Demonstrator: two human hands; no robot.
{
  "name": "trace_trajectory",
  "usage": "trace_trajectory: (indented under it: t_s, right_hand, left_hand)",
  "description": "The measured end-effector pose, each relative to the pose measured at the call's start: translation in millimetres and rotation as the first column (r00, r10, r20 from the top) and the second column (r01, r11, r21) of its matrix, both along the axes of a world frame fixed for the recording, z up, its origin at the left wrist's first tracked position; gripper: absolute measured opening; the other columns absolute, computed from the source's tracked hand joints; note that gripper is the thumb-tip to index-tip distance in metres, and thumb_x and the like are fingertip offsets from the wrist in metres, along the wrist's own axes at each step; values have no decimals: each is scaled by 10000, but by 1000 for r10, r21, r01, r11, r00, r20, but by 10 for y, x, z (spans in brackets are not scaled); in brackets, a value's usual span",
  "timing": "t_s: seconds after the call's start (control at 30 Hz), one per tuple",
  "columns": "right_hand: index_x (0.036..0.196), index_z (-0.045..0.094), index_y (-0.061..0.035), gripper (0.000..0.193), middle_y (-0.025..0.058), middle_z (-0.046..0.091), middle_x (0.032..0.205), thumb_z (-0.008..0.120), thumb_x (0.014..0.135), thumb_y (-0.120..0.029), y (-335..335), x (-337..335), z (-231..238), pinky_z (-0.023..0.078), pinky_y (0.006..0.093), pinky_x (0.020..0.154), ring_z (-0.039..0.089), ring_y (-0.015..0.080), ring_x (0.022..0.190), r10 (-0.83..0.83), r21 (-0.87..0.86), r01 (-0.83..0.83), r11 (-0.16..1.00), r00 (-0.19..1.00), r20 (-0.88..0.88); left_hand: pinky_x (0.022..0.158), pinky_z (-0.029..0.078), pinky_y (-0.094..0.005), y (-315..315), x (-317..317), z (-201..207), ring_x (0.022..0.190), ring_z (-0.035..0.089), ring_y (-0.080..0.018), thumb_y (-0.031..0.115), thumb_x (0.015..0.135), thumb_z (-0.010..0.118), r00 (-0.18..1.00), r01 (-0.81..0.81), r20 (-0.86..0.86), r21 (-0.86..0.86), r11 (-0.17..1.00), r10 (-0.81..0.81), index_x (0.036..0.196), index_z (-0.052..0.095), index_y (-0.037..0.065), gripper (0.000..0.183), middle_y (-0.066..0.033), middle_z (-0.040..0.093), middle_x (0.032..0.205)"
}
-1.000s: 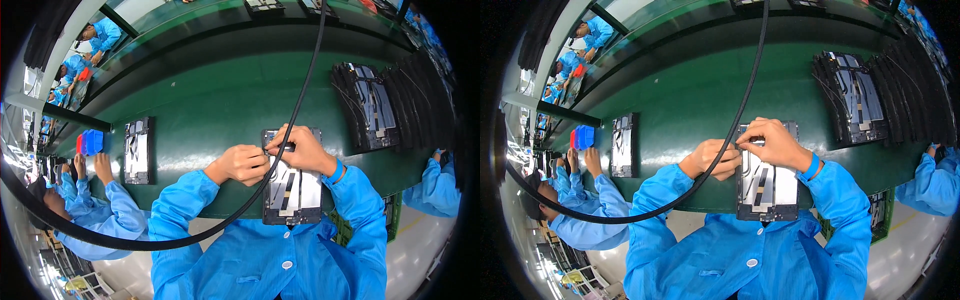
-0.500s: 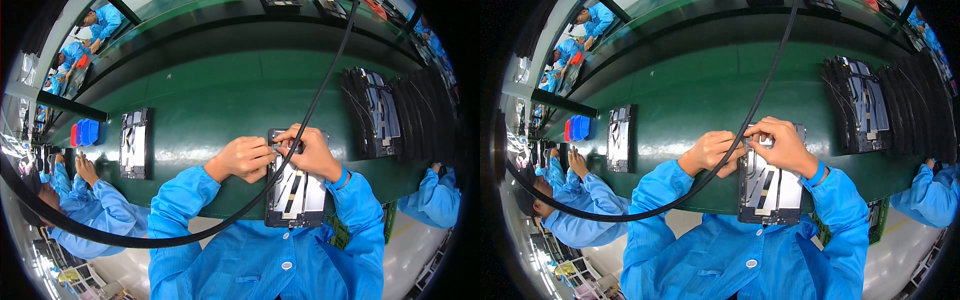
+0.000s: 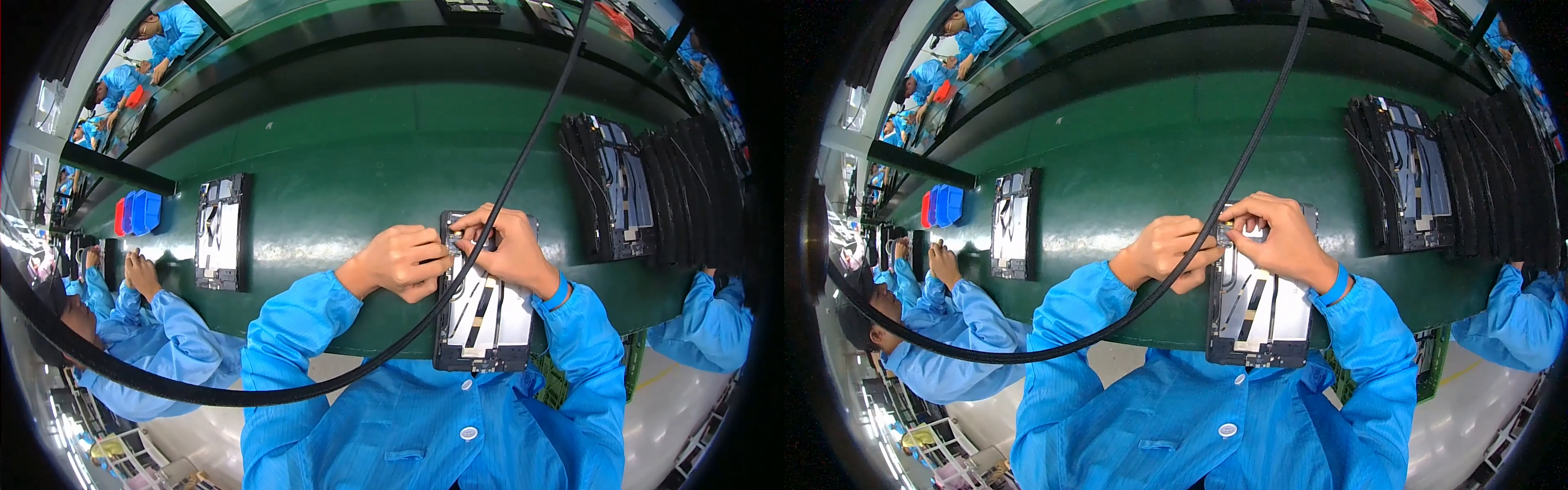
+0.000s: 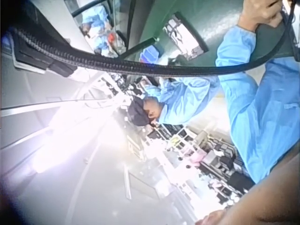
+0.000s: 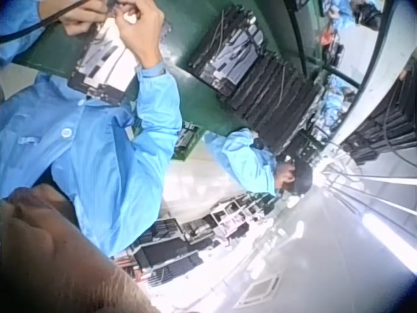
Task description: The person assembles tablet computers along a conveyor line, connecting ribbon cables, pressing internal components and adhesive strips into tablet casings, placing completed frames onto the conveyor, and picking up new frames from a stack.
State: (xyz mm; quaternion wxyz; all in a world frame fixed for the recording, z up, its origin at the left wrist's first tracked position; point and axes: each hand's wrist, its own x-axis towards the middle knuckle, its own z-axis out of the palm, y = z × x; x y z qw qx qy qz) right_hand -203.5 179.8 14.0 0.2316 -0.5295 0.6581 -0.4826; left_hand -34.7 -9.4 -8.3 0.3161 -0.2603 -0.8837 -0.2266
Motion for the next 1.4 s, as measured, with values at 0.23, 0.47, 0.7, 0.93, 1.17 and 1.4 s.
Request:
trace_trajectory:
  t_s: [0.23, 0.47, 0.7, 0.93, 1.17, 1.4]
  right_hand:
    - [1076, 832, -41, 218, 62, 775, 845, 859, 860, -38, -4, 14, -11, 501, 331, 678, 647, 186, 742, -5, -31, 7, 1000, 999, 39]
    - [1060, 826, -36, 196, 68, 775, 826, 858, 867, -47, -3, 12, -11, 492, 344, 671, 643, 205, 738, -14, -21, 15, 1000, 1000, 26]
    - [1032, 813, -22, 183, 85, 747, 838, 873, 862, -55, 5, -2, -26, 501, 331, 660, 677, 190, 733, -12, -25, 12, 1000, 1000, 8]
    - [1015, 809, -36, 165, 89, 755, 881, 875, 875, -95, 4, -8, -26, 511, 329, 679, 698, 190, 761, -4, -2, 4, 1000, 1000, -9]
    - [1042, 819, -42, 190, 77, 764, 856, 875, 863, -71, 11, 3, -47, 497, 332, 675, 676, 192, 738, -13, -14, 13, 1000, 1000, 7]
    - [1077, 824, -36, 225, 64, 793, 859, 866, 857, -47, 16, 23, -49, 503, 332, 684, 653, 182, 737, -4, -43, 9, 999, 995, 103]
  left_hand:
    - [585, 541, -365, 57, 81, 9, 761, 699, -227, 153, 611, 750, 998, 68, 13, -41, 997, -67, 944, 788, 46, 352, -59, 739, 915]
    - [648, 581, -365, 113, 184, -12, 806, 716, -240, 188, 663, 753, 992, 108, 70, -59, 992, -104, 948, 787, 48, 319, -75, 751, 951]
    - [722, 626, -358, 192, 324, -34, 852, 729, -244, 194, 699, 749, 991, 105, 92, -100, 989, -96, 986, 798, 46, 326, -81, 755, 978]
    - [720, 625, -352, 181, 261, -38, 838, 733, -245, 188, 708, 756, 994, 101, 45, -119, 988, -96, 980, 787, 31, 315, -81, 746, 961]
    - [714, 632, -370, 116, 141, -30, 800, 734, -263, 166, 696, 771, 989, 144, 33, -74, 987, -142, 957, 760, -10, 315, -99, 735, 936]
    - [725, 641, -384, 19, 43, 28, 827, 735, -272, 120, 645, 770, 993, 117, 43, -85, 990, -113, 941, 759, 15, 315, -93, 719, 937]
